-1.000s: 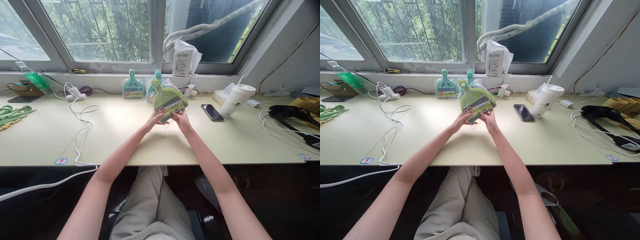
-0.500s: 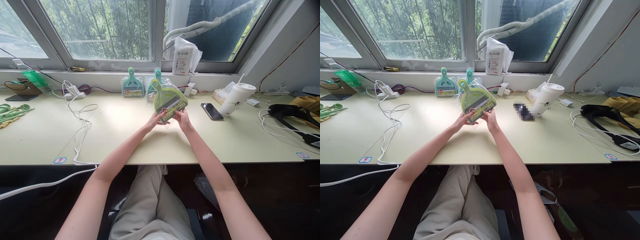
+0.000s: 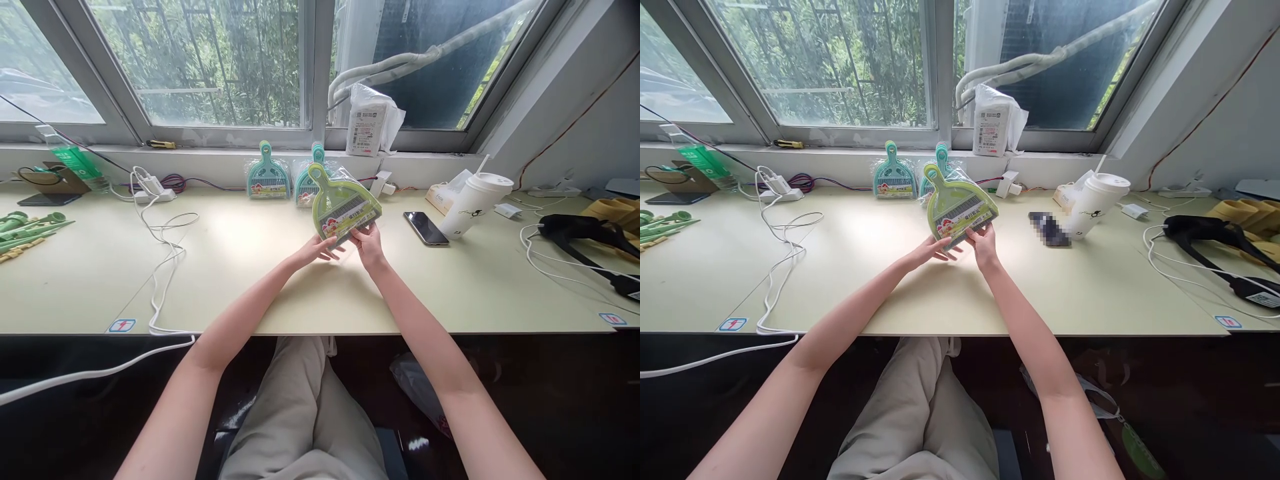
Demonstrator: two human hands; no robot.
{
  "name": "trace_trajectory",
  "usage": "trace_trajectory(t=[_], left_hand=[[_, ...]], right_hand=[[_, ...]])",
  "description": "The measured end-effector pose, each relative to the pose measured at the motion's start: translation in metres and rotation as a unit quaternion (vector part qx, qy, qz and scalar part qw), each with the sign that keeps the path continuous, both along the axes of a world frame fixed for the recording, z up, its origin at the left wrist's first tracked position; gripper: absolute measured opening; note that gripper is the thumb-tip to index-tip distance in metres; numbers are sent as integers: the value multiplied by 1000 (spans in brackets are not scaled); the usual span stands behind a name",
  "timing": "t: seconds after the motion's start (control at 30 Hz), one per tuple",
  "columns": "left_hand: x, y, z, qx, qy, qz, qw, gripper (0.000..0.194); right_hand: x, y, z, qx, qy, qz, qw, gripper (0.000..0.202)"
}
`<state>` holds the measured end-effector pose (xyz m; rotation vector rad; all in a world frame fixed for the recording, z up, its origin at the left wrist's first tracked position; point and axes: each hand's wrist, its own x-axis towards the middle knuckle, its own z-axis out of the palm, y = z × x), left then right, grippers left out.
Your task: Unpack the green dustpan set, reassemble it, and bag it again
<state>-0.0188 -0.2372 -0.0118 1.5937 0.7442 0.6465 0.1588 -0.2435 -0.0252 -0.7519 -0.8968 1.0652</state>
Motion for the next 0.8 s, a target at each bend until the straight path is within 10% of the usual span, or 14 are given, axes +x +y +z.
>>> trace_trajectory(t=[0.13, 0.37, 0.8], left_hand=[[4, -2, -5, -37, -30, -67, 997, 74], [2, 7, -3, -10, -212, 88, 973, 62], [5, 4, -6, -68, -223, 72, 970, 54]], right_hand=[[1, -1, 2, 9, 0, -6, 1000, 58], [-3, 1, -1, 0, 8, 17, 1000, 59], [-4, -3, 0, 17, -26, 8, 999, 61]])
